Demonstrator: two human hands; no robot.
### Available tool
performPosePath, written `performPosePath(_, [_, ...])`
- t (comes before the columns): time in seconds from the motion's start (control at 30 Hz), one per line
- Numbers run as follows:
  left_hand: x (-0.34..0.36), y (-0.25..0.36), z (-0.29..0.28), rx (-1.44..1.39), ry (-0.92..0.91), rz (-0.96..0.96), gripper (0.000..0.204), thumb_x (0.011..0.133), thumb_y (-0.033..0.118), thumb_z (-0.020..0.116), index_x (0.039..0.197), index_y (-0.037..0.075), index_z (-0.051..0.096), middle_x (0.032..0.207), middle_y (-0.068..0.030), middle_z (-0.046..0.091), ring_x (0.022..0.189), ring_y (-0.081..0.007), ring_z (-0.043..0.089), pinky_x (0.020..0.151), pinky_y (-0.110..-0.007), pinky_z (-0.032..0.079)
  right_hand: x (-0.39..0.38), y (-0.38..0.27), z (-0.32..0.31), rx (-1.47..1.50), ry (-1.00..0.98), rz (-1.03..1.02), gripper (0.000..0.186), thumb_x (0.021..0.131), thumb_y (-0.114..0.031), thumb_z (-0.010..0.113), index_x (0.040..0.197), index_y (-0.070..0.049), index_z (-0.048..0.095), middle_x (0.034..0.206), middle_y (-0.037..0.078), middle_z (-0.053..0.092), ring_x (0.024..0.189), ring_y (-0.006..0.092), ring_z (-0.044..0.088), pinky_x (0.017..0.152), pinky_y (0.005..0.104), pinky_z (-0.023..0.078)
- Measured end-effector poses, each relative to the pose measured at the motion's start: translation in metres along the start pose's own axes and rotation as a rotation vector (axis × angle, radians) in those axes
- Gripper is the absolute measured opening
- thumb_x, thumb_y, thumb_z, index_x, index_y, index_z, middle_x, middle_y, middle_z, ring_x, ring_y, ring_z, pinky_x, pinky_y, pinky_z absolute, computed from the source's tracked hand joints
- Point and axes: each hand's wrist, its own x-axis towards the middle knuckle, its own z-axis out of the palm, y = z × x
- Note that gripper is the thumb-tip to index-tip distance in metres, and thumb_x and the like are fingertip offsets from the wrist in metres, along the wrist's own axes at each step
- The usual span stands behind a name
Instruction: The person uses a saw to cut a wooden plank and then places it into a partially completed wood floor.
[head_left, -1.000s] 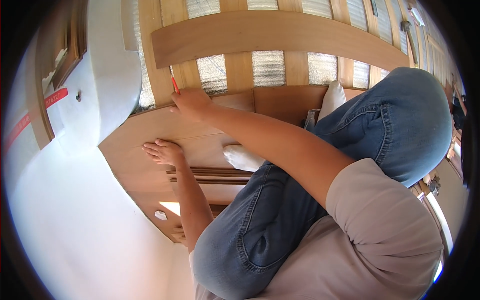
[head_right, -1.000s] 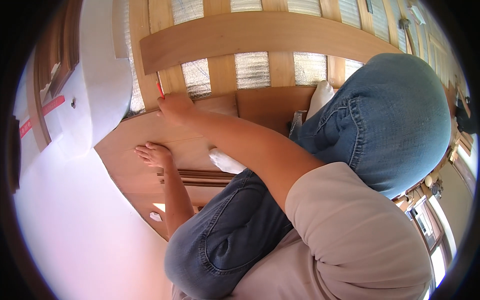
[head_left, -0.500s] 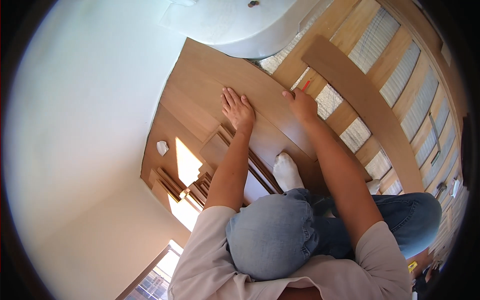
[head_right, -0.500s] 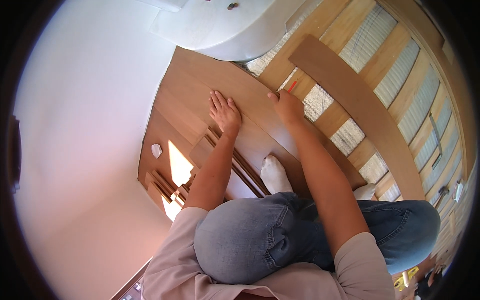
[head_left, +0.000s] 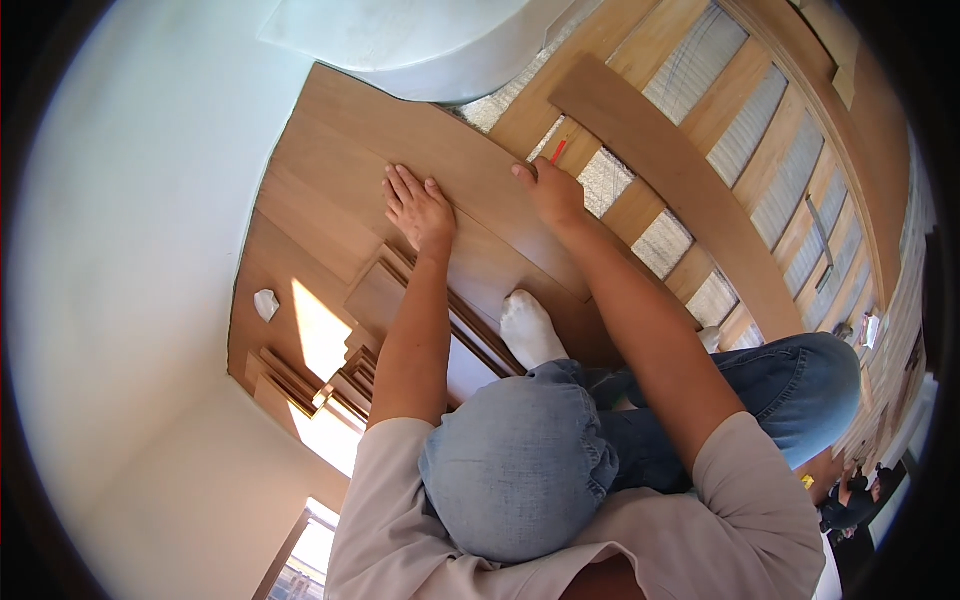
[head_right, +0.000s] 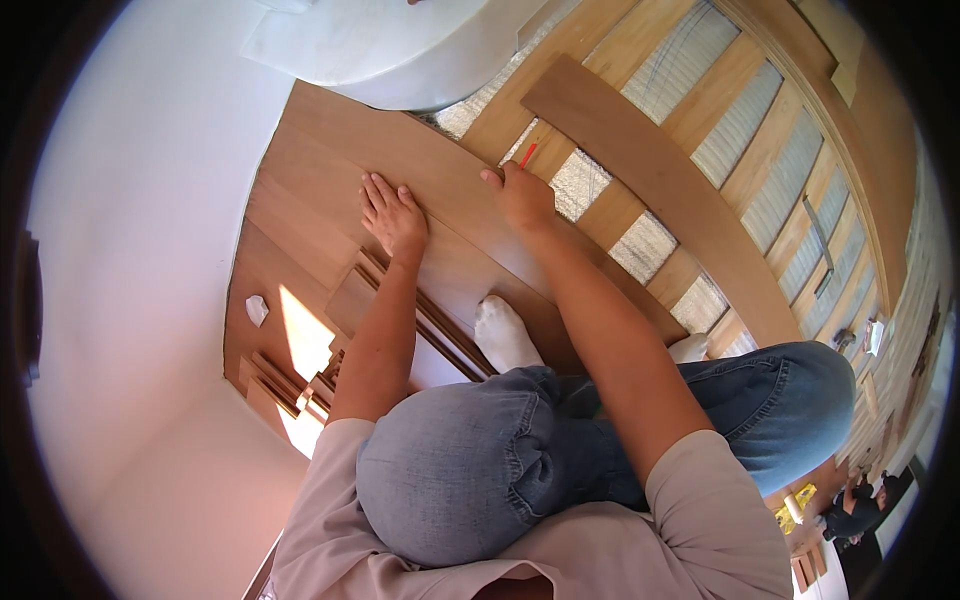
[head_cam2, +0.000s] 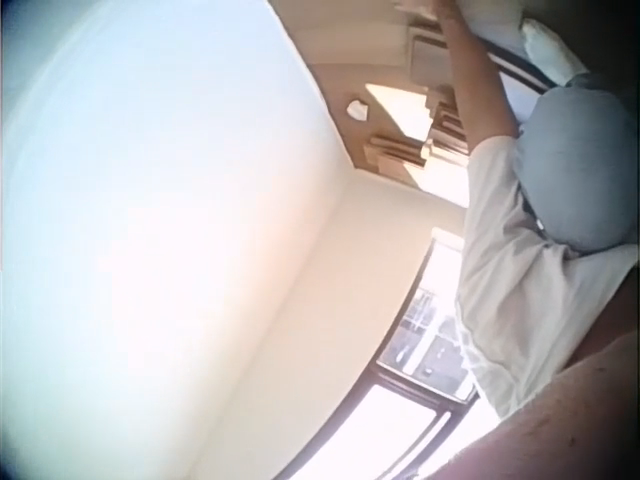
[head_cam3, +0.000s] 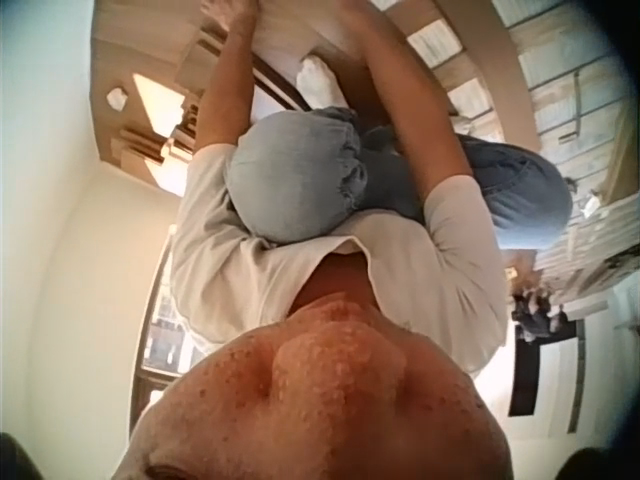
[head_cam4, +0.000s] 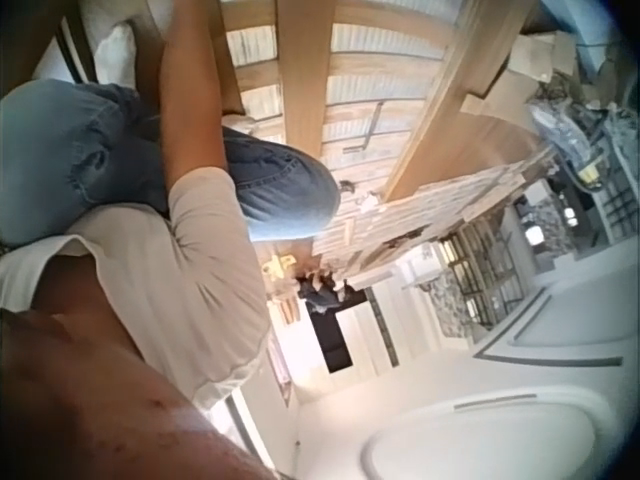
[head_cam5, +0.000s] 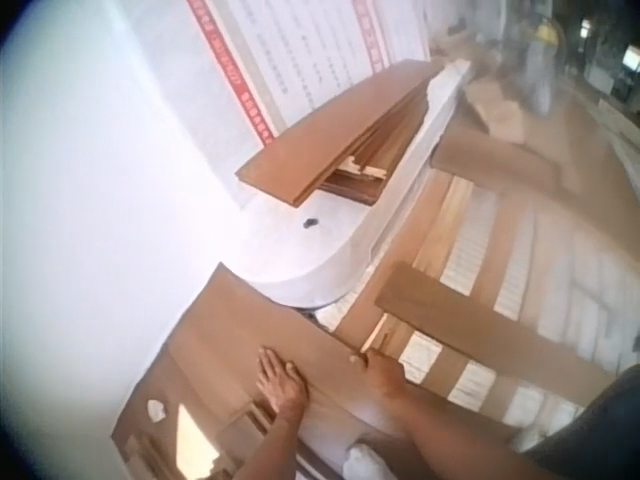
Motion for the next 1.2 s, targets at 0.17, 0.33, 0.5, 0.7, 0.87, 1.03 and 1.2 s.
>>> performPosePath(0.17, [0.000,-0.013,-0.003,0.011,0.024,0.006,0.063,0.109,0.040,0.035,0.161,0.006,0.030,0.171,-0.0068,0.022,0.154,-0.0293,0.024,0.120,-0.049,0.026,-0.008,-0.005,0.009,-0.012,0.037,-0.051,0.050,0.100,-0.055,0.054,0.099,-0.006,0.064,0.090,0.020,0.072,0.087,0.0419,0.070,0.078,0.0523,0.054])
performPosePath(0.33, [-0.003,-0.013,-0.001,0.002,0.049,-0.039,0.061,0.109,0.039,0.035,0.162,0.010,0.031,0.170,-0.0046,0.024,0.154,-0.0277,0.025,0.118,-0.048,0.027,-0.007,0.002,0.015,0.004,0.080,-0.098,0.048,0.099,-0.053,0.055,0.101,-0.007,0.066,0.094,0.020,0.073,0.091,0.0422,0.070,0.080,0.0511,0.053])
performPosePath(0.5, [-0.005,-0.015,-0.006,-0.014,0.001,-0.013,0.059,0.109,0.038,0.035,0.163,0.016,0.030,0.171,-0.0003,0.023,0.155,-0.0293,0.023,0.117,-0.047,0.028,-0.009,0.001,0.016,0.036,0.105,-0.089,0.047,0.099,-0.053,0.056,0.099,-0.007,0.067,0.093,0.018,0.074,0.092,0.0413,0.069,0.081,0.0491,0.053])
performPosePath(0.7, [-0.004,-0.011,-0.010,-0.053,-0.005,-0.013,0.057,0.109,0.036,0.036,0.162,0.017,0.031,0.171,0.0017,0.023,0.154,-0.0290,0.024,0.118,-0.046,0.028,-0.003,0.002,0.014,-0.005,0.110,-0.105,0.048,0.098,-0.053,0.058,0.098,-0.006,0.068,0.092,0.018,0.074,0.089,0.0412,0.070,0.080,0.0488,0.053])
performPosePath(0.87, [-0.003,-0.011,-0.009,-0.049,-0.006,-0.011,0.058,0.109,0.036,0.037,0.163,0.016,0.031,0.171,0.0012,0.024,0.154,-0.0291,0.024,0.118,-0.046,0.028,0.001,0.002,0.012,0.029,0.097,-0.108,0.049,0.097,-0.053,0.059,0.099,-0.006,0.070,0.092,0.018,0.074,0.087,0.0419,0.070,0.079,0.0486,0.053])
performPosePath(1.03, [0.001,-0.012,-0.009,-0.048,0.025,0.010,0.057,0.109,0.036,0.037,0.162,0.016,0.031,0.170,0.0008,0.025,0.154,-0.0301,0.026,0.117,-0.047,0.029,-0.016,-0.016,0.002,0.040,0.147,-0.076,0.049,0.096,-0.053,0.061,0.101,-0.005,0.072,0.093,0.018,0.075,0.088,0.0411,0.070,0.080,0.0481,0.053])
performPosePath(1.2, [-0.005,-0.009,-0.005,-0.075,0.053,0.010,0.057,0.108,0.036,0.039,0.161,0.015,0.034,0.169,-0.0006,0.029,0.152,-0.0309,0.028,0.116,-0.047,0.029,-0.038,-0.022,-0.011,0.024,0.172,-0.095,0.044,0.097,-0.050,0.063,0.101,-0.007,0.073,0.092,0.017,0.075,0.086,0.0396,0.071,0.077,0.0471,0.054])
